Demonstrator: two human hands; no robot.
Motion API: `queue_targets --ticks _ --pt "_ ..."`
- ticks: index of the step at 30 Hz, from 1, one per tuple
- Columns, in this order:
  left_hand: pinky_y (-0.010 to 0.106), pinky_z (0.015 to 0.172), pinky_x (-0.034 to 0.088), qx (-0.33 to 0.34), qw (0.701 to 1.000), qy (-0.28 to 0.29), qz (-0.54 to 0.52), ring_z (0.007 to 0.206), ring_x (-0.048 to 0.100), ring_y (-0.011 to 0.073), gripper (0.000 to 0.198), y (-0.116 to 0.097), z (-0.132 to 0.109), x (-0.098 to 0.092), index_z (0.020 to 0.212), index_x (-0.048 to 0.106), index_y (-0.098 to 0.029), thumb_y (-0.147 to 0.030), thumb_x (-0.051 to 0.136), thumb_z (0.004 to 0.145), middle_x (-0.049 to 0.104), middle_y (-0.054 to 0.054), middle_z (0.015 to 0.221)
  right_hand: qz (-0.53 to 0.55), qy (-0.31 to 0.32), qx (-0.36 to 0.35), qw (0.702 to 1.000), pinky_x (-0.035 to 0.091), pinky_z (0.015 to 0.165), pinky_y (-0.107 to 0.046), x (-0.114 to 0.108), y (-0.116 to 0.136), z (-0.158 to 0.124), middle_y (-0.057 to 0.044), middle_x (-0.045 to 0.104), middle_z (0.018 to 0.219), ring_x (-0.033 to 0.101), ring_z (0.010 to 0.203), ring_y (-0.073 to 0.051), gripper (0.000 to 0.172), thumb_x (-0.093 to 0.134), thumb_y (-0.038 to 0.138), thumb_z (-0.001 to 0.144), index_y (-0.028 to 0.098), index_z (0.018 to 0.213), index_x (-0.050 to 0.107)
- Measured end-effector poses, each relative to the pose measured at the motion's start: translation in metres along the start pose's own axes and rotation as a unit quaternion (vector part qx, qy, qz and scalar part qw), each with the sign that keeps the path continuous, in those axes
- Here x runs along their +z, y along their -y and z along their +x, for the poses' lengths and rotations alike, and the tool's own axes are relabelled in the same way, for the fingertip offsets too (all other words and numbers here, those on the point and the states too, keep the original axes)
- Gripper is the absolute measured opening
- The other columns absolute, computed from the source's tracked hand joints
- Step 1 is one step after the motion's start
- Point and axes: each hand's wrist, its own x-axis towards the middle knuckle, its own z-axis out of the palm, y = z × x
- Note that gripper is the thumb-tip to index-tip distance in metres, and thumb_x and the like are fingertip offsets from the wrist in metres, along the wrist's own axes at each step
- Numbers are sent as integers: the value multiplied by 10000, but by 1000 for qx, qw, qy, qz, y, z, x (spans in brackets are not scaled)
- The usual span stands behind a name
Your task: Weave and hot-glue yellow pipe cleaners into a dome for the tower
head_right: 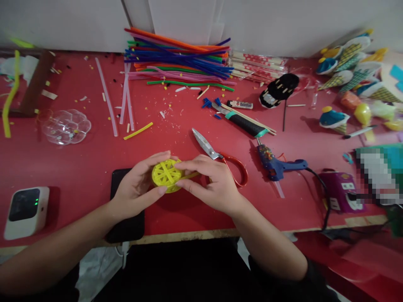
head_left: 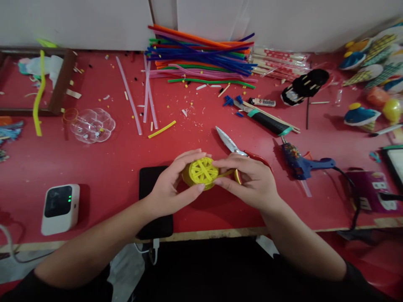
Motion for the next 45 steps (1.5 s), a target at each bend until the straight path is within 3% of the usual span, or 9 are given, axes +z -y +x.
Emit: queue_targets --ticks 5,8,10,16,23,27,32,38,45 --pt "557 1222 409 17 999 13 28 1418 529 306 601 -1 0 -2 1497 515 -342 -298 706 928 575 98 1508 -36 -23 -52 998 606 738 -309 0 -1 2 -14 758 847 692 761 -139 280 790 215 871 278 1144 779" --pt "560 1231 386 35 997 14 69 1415 521 323 763 -1 3 -1 1511 501 -330 -385 832 826 608 111 1478 -60 -30 -87 994 588 738 -319 0 -1 3 -19 760 843 683 761 -141 277 793 197 870 255 1141 774" --pt "539 1216 408 48 993 2 103 1397 532 313 803 -1 4 0 1500 517 -328 -400 873 783 629 113 1448 -76 -27 -113 990 577 735 -321 1 -1 3 -24 760 840 680 755 -140 275 791 188 871 235 1142 769" --pt "417 1099 525 78 981 -48 173 1258 609 250 675 -2 3 0 1450 581 -318 -367 838 828 616 99 1323 -130 -27 -171 976 587 714 -321 2 1 2 -19 766 880 698 764 -150 356 768 170 889 256 1232 726" --pt "396 1003 578 58 988 -88 111 1149 668 237 674 0 2 5 1381 565 -250 -337 870 786 648 102 1255 -167 -47 -205 963 605 676 -331 0 1 1 -6 770 840 714 727 -157 229 751 165 899 260 1105 722" --pt "419 1054 557 58 990 -88 95 1218 656 258 569 0 3 5 1277 606 -240 -301 875 779 661 109 1245 -197 -62 -208 956 586 638 -325 0 3 1 -5 748 794 694 689 -156 158 762 163 888 250 1014 721" --pt "462 1095 528 51 990 -83 104 1255 635 273 535 0 2 4 1290 617 -253 -321 847 811 658 126 1281 -188 -48 -198 961 589 682 -322 -1 7 2 -13 754 832 697 727 -151 151 745 121 887 232 987 718" --pt "504 1109 519 45 990 -79 111 1275 621 289 571 0 1 5 1330 603 -259 -325 839 815 669 131 1303 -139 -58 -138 979 593 695 -333 2 3 2 -11 755 856 697 754 -159 198 729 162 906 272 1070 737" --pt "528 1175 469 55 987 -49 145 1335 591 296 667 -1 2 1 1462 561 -300 -370 816 849 662 118 1389 -114 -57 -128 983 595 707 -326 3 3 1 -20 748 873 689 761 -149 221 748 147 890 271 1072 766"
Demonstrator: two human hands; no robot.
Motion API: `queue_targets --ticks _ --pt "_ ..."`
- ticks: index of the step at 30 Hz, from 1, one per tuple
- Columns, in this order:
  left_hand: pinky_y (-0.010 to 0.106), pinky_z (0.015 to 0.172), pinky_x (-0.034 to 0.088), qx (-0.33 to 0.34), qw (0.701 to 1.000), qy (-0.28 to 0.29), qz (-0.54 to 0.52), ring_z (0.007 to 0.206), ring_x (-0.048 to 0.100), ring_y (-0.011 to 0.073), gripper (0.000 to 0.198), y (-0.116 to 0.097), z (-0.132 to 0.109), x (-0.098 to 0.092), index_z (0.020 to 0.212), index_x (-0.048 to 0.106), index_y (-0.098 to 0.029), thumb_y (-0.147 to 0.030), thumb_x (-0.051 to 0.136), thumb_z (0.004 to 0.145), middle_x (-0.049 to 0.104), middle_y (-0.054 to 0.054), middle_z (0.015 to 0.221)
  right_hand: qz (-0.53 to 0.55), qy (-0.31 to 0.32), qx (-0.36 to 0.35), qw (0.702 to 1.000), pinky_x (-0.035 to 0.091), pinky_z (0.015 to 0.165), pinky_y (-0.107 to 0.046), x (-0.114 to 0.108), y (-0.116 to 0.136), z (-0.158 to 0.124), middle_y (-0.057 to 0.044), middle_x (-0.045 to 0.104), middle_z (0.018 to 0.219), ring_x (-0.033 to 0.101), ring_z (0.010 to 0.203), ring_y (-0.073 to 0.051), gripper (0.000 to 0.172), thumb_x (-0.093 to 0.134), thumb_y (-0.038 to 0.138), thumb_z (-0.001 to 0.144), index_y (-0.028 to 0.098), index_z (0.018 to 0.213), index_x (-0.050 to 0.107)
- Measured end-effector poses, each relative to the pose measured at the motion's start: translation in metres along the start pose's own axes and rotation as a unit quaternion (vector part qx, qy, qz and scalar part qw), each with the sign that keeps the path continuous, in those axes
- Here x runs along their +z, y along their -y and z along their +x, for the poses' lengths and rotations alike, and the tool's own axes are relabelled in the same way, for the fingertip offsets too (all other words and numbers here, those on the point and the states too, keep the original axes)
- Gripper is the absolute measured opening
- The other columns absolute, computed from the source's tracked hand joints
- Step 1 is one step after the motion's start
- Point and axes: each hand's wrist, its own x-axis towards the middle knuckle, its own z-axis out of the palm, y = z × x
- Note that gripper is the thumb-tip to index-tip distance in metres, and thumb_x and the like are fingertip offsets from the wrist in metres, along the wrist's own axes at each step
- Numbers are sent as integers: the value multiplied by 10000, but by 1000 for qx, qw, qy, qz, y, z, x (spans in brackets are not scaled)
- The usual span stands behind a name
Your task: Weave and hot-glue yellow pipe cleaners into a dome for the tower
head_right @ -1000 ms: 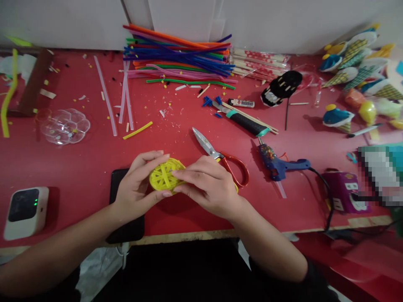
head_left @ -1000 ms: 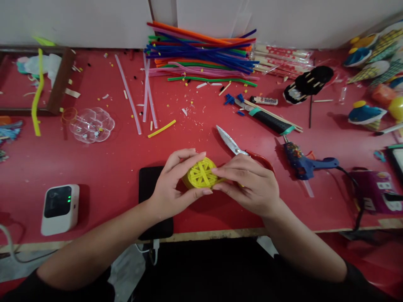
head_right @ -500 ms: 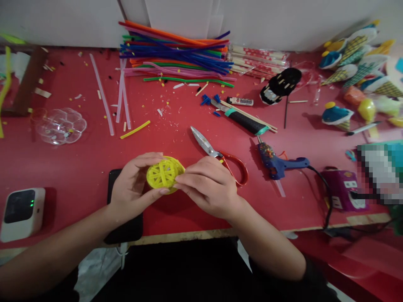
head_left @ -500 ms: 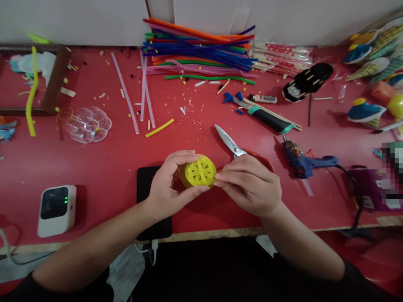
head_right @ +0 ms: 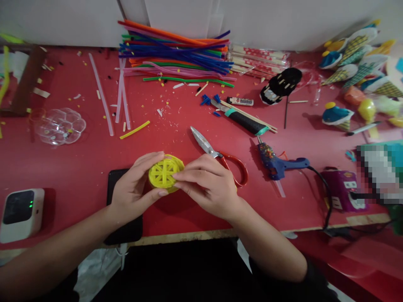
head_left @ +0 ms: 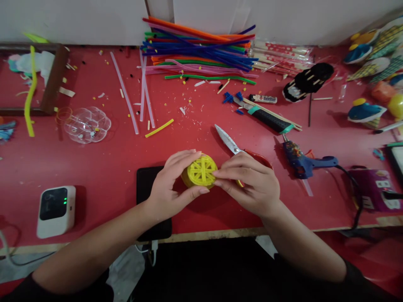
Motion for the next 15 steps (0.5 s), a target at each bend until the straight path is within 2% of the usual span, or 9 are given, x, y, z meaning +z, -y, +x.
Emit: queue_targets --ticks 2,8,15 --pt "532 1174 472 4 1000 10 2 1340 590 302 707 0 0 -2 1494 534 -305 -400 812 851 652 122 1416 5 4 5 1000 601 707 -325 0 1 0 -12 750 863 696 762 -149 206 745 149 891 276 1052 767" --pt "536 1188 448 7 999 40 9 1379 555 284 568 -3 0 -4 1563 439 -314 -319 579 1013 608 117 1486 9 12 1 1000 603 703 -300 0 3 0 -16 745 863 699 774 -138 165 746 119 884 248 986 754" --pt "533 1194 432 11 998 57 33 1391 526 278 599 -1 0 -3 1599 367 -305 -302 544 1027 582 128 1497 20 11 19 1000 606 702 -296 1 2 -1 -9 743 864 700 768 -136 185 743 125 883 267 999 773"
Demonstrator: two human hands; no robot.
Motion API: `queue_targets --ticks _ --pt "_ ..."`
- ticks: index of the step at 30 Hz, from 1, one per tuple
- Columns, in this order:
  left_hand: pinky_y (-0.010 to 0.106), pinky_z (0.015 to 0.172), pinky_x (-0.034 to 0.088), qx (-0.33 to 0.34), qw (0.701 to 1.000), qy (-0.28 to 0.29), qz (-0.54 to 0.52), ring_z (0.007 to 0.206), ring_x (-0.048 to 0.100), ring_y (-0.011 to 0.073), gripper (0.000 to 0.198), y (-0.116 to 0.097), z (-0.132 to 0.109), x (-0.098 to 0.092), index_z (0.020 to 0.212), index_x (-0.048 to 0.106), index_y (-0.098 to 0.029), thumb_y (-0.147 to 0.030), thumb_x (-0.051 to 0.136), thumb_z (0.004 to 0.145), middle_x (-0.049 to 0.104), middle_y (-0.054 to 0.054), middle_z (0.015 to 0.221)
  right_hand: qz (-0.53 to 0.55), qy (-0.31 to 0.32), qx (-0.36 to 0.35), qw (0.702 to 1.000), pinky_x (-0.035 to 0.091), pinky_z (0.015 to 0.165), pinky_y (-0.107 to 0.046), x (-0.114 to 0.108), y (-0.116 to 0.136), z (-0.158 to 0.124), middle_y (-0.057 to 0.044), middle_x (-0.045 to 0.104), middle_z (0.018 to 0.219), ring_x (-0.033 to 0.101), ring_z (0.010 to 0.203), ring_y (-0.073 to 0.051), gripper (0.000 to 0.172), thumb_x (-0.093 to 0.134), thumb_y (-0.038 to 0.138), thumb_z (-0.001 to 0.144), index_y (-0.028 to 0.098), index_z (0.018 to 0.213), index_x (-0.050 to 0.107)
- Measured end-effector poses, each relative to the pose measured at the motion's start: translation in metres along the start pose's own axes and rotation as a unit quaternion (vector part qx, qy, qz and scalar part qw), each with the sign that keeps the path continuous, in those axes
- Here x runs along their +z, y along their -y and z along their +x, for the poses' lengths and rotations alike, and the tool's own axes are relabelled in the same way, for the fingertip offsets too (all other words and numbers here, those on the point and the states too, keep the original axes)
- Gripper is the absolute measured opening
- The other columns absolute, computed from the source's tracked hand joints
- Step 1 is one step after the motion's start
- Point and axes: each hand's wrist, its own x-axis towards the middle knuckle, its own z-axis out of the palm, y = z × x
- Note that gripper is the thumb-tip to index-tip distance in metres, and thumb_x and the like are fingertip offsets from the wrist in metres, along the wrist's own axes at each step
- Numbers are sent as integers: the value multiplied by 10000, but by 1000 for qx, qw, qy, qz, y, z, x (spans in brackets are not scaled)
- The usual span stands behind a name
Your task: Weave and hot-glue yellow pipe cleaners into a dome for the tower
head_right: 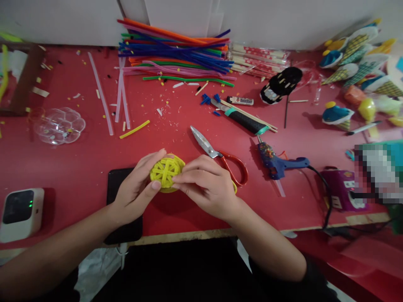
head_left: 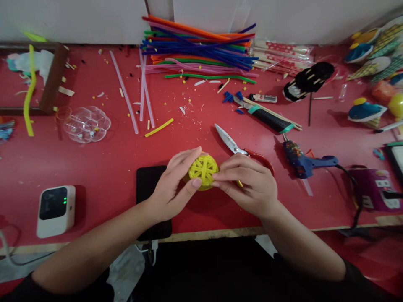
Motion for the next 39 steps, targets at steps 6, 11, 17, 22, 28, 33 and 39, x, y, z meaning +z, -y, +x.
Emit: queue_targets --ticks 6,11,17,22,28,33,39 --pt "521 1198 419 15 1000 4 18 1396 520 282 601 0 1 1 1614 328 -302 -329 511 1043 590 127 1483 2 -8 6 1000 607 688 -298 1 -1 -1 -15 737 866 696 757 -138 150 741 151 894 265 986 770" --pt "513 1189 431 14 1000 -15 19 1386 550 289 666 2 -1 4 1640 241 -281 -366 520 1042 592 140 1485 -7 -5 -6 1000 600 687 -281 1 0 -1 -11 724 857 684 757 -126 144 745 135 891 250 974 762" --pt "510 1210 426 22 995 -95 38 1443 521 285 528 -3 -1 6 1482 489 -247 -313 646 982 661 111 1422 -12 -9 -2 1000 602 689 -281 2 0 -1 -5 709 848 675 747 -122 175 739 129 896 260 1009 759" --pt "445 1176 480 27 990 -110 83 1354 603 246 415 -6 0 3 1373 602 -233 -279 670 966 716 96 1329 -10 -4 -17 1000 587 704 -278 2 1 0 -7 706 855 672 760 -121 198 723 95 896 244 1025 751" --pt "405 1168 497 27 988 -100 118 1327 636 224 404 -8 -1 3 1390 589 -205 -248 630 991 720 113 1324 -52 7 -42 998 551 726 -324 -2 1 2 -26 716 899 665 789 -142 218 666 53 911 217 1036 737" --pt "397 1191 475 35 988 -103 112 1332 638 224 408 -9 -2 3 1382 602 -166 -241 642 983 714 143 1338 -85 11 -58 995 530 756 -354 -3 0 2 -23 712 915 643 802 -150 192 639 68 934 223 1020 715" --pt "372 1170 494 47 988 -105 103 1341 626 215 425 -3 -2 5 1397 602 -161 -206 640 977 717 144 1329 -97 10 -57 994 509 775 -361 -1 1 2 -31 708 916 645 809 -159 192 619 48 932 206 1005 701"
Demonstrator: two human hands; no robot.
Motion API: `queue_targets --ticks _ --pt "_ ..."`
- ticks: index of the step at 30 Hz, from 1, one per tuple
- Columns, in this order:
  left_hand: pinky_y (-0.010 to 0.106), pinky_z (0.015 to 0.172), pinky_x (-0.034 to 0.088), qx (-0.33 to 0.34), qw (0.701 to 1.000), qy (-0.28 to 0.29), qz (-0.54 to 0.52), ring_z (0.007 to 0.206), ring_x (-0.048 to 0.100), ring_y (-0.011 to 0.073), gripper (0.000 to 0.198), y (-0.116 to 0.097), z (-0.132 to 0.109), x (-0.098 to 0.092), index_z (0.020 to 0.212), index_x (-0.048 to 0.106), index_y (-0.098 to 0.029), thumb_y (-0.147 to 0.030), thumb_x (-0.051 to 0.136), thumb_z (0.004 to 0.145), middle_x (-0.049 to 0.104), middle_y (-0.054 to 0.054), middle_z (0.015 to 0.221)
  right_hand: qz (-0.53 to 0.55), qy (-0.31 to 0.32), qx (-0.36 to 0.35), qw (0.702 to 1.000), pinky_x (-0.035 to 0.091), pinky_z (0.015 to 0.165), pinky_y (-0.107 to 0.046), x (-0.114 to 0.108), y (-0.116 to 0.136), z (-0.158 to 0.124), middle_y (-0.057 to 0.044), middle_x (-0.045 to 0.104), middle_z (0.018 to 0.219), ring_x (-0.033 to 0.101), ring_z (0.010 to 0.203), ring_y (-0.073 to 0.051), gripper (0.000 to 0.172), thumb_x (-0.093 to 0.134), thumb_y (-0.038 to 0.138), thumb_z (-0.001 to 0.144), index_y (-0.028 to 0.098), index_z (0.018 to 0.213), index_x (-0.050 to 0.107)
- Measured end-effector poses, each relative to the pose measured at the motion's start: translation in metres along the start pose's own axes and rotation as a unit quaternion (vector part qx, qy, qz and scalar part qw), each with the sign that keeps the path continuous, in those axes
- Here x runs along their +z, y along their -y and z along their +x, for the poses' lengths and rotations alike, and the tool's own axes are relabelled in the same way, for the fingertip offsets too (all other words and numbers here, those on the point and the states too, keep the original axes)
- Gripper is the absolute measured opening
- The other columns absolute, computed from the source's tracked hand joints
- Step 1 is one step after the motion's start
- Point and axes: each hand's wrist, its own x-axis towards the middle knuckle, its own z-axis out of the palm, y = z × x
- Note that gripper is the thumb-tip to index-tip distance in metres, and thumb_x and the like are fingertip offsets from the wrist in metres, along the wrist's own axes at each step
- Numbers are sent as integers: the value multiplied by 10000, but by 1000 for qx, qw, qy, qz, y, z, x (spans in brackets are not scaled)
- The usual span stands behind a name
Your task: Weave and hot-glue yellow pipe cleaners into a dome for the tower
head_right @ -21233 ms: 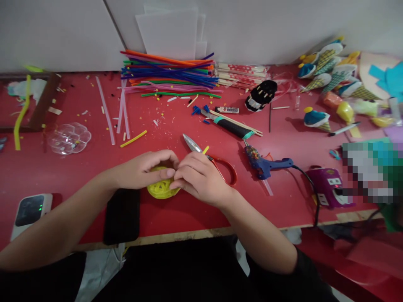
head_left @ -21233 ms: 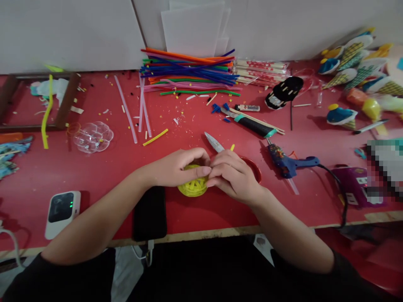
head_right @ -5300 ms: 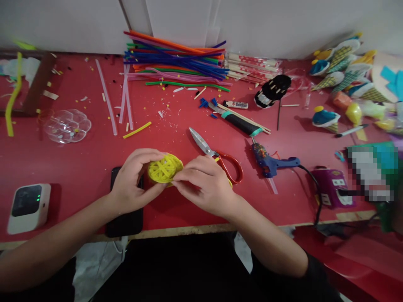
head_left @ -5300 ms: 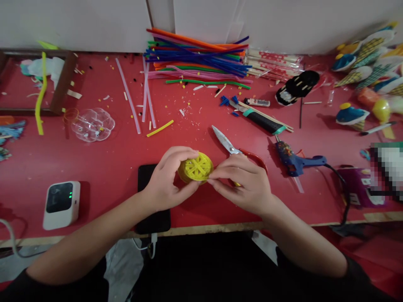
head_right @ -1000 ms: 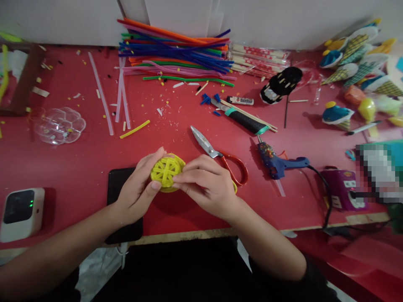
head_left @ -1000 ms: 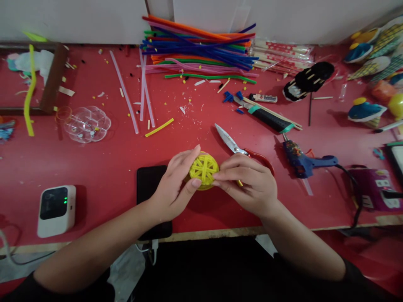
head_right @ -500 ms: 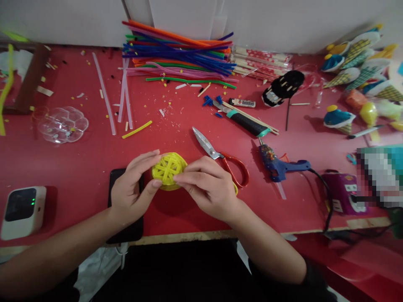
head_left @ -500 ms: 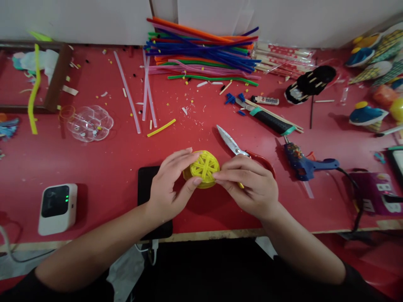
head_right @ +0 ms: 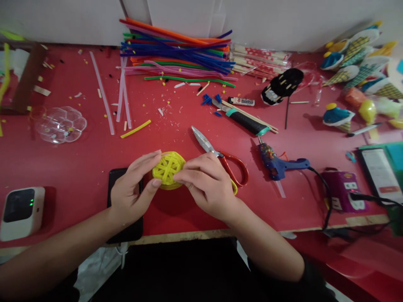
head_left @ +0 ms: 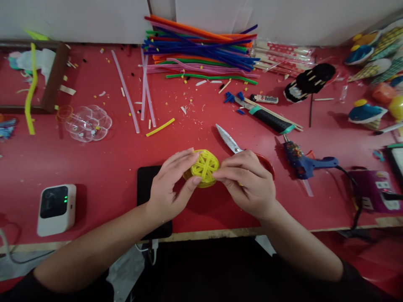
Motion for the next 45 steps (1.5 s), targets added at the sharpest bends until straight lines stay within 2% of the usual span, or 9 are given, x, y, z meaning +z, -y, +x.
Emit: queue_targets --ticks 8,11,14,18,22,25,33,42,45 --pt "447 1154 506 -2 1000 15 -19 1341 609 247 445 -1 0 -2 1420 564 -195 -234 618 980 696 140 1343 -8 -5 0 1000 501 775 -364 1 0 0 -20 706 922 637 809 -157 185 612 59 941 217 1008 682" --pt "513 1141 507 7 999 18 -27 1333 600 293 573 0 0 -1 1423 530 -189 -302 727 897 669 159 1346 -3 -7 -4 1000 500 771 -362 1 0 0 -24 703 914 638 808 -156 182 613 53 936 207 1001 685" --pt "528 1145 500 11 998 5 -54 1330 599 302 639 2 -1 3 1391 530 -197 -271 809 821 666 157 1332 -1 -2 -9 1000 503 764 -363 1 0 -1 -14 698 913 637 803 -154 210 588 52 943 231 1007 677" --pt "498 1127 528 -26 991 2 -134 1328 618 288 678 3 -2 7 1425 502 -232 -258 824 829 648 145 1377 -3 7 -26 1000 516 779 -362 0 -2 -3 -13 689 933 637 817 -152 242 570 35 940 239 1027 666" --pt "493 1154 508 -62 987 36 -141 1364 586 302 782 3 -4 5 1473 514 -268 -360 877 787 638 141 1427 -6 7 -48 999 526 786 -366 0 -1 -4 -30 680 928 619 844 -160 217 581 34 937 205 1018 686" --pt "489 1191 471 -61 987 42 -141 1380 567 286 747 3 -4 3 1451 555 -286 -358 881 783 651 123 1431 6 12 -60 998 526 779 -357 -1 1 -4 -40 672 917 595 838 -159 179 612 45 932 174 1010 708" --pt "453 1091 546 -48 991 35 -117 1265 629 264 635 1 -1 2 1369 602 -253 -237 846 783 706 128 1320 24 17 -68 997 545 760 -365 -1 5 -3 -45 672 923 613 825 -165 211 579 47 929 168 1039 712" --pt "433 1033 583 -64 981 23 -181 1188 691 253 658 -3 1 5 1379 525 -239 -245 833 798 690 131 1296 -14 -4 -48 999 568 750 -363 -1 4 -2 -40 693 901 639 790 -163 169 717 109 888 174 1043 693" --pt "476 1089 546 -70 980 31 -183 1255 661 277 616 -3 1 4 1358 547 -235 -238 823 807 692 144 1321 -15 8 -58 998 570 754 -352 -2 4 -2 -53 697 893 639 791 -158 133 717 98 889 152 1008 694"
